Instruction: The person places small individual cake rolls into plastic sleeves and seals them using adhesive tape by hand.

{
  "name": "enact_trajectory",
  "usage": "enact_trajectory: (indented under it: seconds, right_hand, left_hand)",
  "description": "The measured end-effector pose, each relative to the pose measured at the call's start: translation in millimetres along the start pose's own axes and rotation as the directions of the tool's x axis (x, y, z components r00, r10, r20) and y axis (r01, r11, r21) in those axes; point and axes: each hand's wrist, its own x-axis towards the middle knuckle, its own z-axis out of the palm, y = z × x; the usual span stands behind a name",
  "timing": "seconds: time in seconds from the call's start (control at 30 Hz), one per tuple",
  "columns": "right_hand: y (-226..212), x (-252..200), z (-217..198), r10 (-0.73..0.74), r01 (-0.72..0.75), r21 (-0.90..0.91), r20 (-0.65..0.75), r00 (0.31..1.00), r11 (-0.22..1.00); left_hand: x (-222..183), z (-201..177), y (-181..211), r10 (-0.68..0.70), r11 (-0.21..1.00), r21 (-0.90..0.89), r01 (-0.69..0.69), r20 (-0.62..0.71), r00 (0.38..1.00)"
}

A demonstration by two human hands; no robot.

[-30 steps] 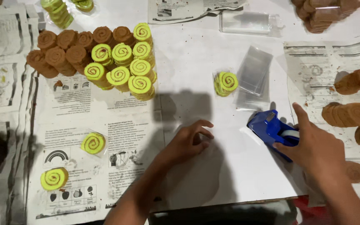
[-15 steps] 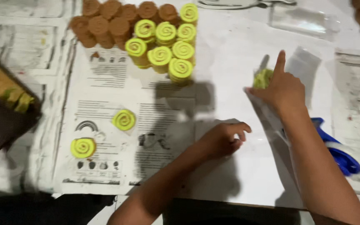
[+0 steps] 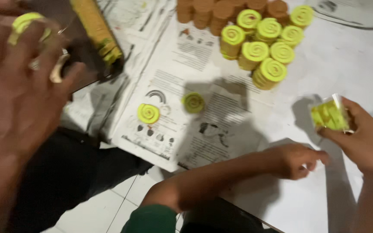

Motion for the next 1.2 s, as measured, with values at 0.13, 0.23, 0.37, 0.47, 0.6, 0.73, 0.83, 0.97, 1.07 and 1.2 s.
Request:
enact_trajectory:
  seconds: [0.13, 0.23, 0.37, 0.47, 0.6, 0.73, 0.83, 0.97, 1.07, 1.2]
  right_hand:
    - [-113, -19, 30, 0.000, -0.029, 0.086, 0.326, 0.945, 0.996]
    - [-116, 6, 88, -0.211, 0.186, 0.101, 0.381, 0.900, 0.977]
    - [-122, 43, 144, -0.353, 0.484, -0.314, 0.390, 0.850, 0.817]
    - [-122, 48, 160, -0.469, 0.594, -0.377, 0.377, 0.799, 0.710]
    - [-117, 53, 159, -0.513, 0.606, -0.201, 0.369, 0.775, 0.770]
    - [-127, 48, 147, -0.545, 0.582, -0.027, 0.317, 0.776, 0.812]
    - [-116, 55, 160, -0.572, 0.608, -0.034, 0.302, 0.763, 0.793]
    - [-105, 56, 176, -0.533, 0.624, -0.235, 0.351, 0.770, 0.746]
    - [-109, 52, 168, -0.493, 0.623, -0.261, 0.421, 0.761, 0.738]
    - [-109, 56, 165, -0.481, 0.589, -0.178, 0.420, 0.770, 0.788]
  left_hand:
    - [2, -15, 33, 0.011, 0.999, 0.035, -0.009, -0.080, 0.997]
    - [1, 30, -38, -0.126, 0.982, 0.156, 0.106, 0.127, 0.984]
    - [19, 89, -101, -0.590, 0.780, 0.568, 0.261, 0.530, 0.609]
    - [27, 100, -121, -0.565, 0.791, 0.568, 0.229, 0.533, 0.629]
    - [20, 60, -70, -0.528, 0.798, 0.577, 0.177, 0.524, 0.668]
    - [23, 61, -77, -0.498, 0.787, 0.605, 0.123, 0.505, 0.705]
    - [57, -99, 67, -0.469, 0.777, 0.626, 0.072, 0.498, 0.729]
    - [30, 14, -5, -0.407, 0.766, 0.642, -0.019, 0.508, 0.759]
    - [20, 19, -5, -0.364, 0.751, 0.656, -0.076, 0.508, 0.781]
    - [19, 7, 4, -0.310, 0.724, 0.673, -0.149, 0.511, 0.802]
